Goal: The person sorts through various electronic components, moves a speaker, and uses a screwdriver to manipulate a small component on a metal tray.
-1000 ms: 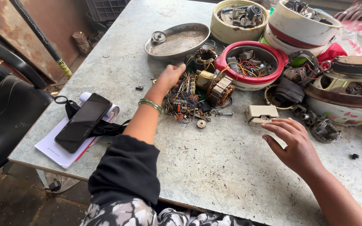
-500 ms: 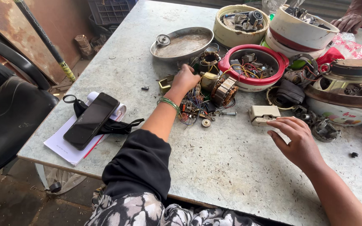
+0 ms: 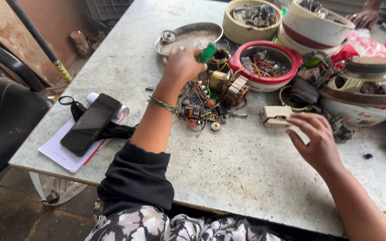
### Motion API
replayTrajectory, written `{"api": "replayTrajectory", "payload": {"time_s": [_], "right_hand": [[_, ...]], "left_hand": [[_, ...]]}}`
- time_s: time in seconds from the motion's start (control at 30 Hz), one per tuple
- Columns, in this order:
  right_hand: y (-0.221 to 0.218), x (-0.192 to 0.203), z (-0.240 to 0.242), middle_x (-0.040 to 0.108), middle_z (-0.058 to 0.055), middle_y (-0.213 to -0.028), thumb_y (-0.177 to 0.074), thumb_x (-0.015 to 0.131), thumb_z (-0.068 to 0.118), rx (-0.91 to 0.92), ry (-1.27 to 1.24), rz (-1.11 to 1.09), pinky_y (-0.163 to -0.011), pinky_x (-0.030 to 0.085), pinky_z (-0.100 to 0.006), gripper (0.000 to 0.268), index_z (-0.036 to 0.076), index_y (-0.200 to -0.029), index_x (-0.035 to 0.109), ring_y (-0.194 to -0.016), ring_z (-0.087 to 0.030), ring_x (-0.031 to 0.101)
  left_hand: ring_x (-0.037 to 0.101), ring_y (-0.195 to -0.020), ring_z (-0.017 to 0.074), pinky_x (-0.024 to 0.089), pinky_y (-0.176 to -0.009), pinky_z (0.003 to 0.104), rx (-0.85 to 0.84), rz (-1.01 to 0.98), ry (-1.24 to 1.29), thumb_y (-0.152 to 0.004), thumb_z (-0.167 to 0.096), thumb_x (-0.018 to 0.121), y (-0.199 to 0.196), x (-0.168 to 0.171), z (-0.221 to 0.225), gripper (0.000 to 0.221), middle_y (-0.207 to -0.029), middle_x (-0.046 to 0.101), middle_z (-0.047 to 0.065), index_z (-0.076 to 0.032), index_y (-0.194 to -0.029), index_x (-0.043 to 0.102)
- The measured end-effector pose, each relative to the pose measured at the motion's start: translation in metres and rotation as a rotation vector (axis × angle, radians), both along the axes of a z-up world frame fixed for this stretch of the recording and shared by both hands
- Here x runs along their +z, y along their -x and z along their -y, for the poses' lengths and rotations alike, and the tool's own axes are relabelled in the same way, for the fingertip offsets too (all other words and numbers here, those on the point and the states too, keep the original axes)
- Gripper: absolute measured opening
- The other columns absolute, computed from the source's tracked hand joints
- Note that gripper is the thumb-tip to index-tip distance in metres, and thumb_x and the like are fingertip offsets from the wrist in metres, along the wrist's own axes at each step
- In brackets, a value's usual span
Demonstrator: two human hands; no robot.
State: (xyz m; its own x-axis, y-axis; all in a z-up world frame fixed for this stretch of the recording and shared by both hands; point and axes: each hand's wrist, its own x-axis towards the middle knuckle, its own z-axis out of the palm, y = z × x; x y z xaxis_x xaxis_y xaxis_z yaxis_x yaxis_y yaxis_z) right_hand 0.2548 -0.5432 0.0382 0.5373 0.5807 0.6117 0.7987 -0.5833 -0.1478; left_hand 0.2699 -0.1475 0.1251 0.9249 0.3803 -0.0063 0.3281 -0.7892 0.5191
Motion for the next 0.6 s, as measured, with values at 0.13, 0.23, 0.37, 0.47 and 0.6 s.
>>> {"api": "replayTrajectory", "payload": {"time_s": [0.13,0.23,0.37,0.47,0.6], "right_hand": [[0.015,0.014,-0.015,0.060,-0.012,-0.142,-0.088,0.077,0.018,-0.017,-0.057,0.024,-0.112,0.045,-0.047,0.047,0.010,-0.133,0.065,-0.133,-0.035,0.056],[0.026,0.031,-0.037,0.052,-0.018,-0.146,-0.087,0.080,0.021,0.100,-0.156,0.019,-0.106,0.049,-0.045,0.064,0.006,-0.143,0.054,-0.129,-0.034,0.056],[0.037,0.033,-0.060,0.057,-0.016,-0.134,-0.086,0.084,0.020,0.142,-0.219,-0.089,-0.086,0.057,-0.036,0.063,0.005,-0.140,0.056,-0.103,-0.025,0.069],[0.033,0.023,-0.055,0.068,-0.011,-0.114,-0.088,0.087,0.015,0.060,-0.147,-0.094,-0.078,0.059,-0.033,0.042,0.007,-0.123,0.066,-0.090,-0.021,0.073],[0.017,0.007,-0.027,0.070,-0.011,-0.104,-0.094,0.089,0.011,0.090,-0.187,0.010,-0.079,0.056,-0.032,0.031,0.003,-0.113,0.067,-0.089,-0.020,0.068]], "left_hand": [[0.032,-0.143,0.0386,0.008,-0.115,0.066,-0.166,0.199,-0.163,-0.086,-0.036,0.069,0.022,0.024,0.029,0.039,-0.129,0.065,0.004,-0.037,-0.125,0.068],[0.039,-0.142,0.0381,0.007,-0.120,0.063,-0.427,0.270,-0.364,-0.092,-0.035,0.065,0.033,0.023,0.069,0.018,-0.121,0.068,0.013,-0.036,-0.108,0.073],[0.065,-0.120,0.0227,0.026,-0.121,0.054,-0.772,0.181,-0.408,-0.091,-0.036,0.071,0.047,0.008,0.109,0.016,-0.104,0.076,0.003,-0.025,-0.101,0.076],[0.072,-0.100,0.0270,0.054,-0.090,0.043,-0.852,0.257,-0.388,-0.078,-0.036,0.081,0.039,-0.014,0.119,0.026,-0.096,0.075,0.006,-0.019,-0.097,0.076],[0.072,-0.085,0.0305,0.058,-0.074,0.044,-0.594,0.122,-0.545,-0.073,-0.034,0.084,-0.008,-0.045,0.071,0.027,-0.085,0.072,0.013,-0.011,-0.085,0.076]]}}
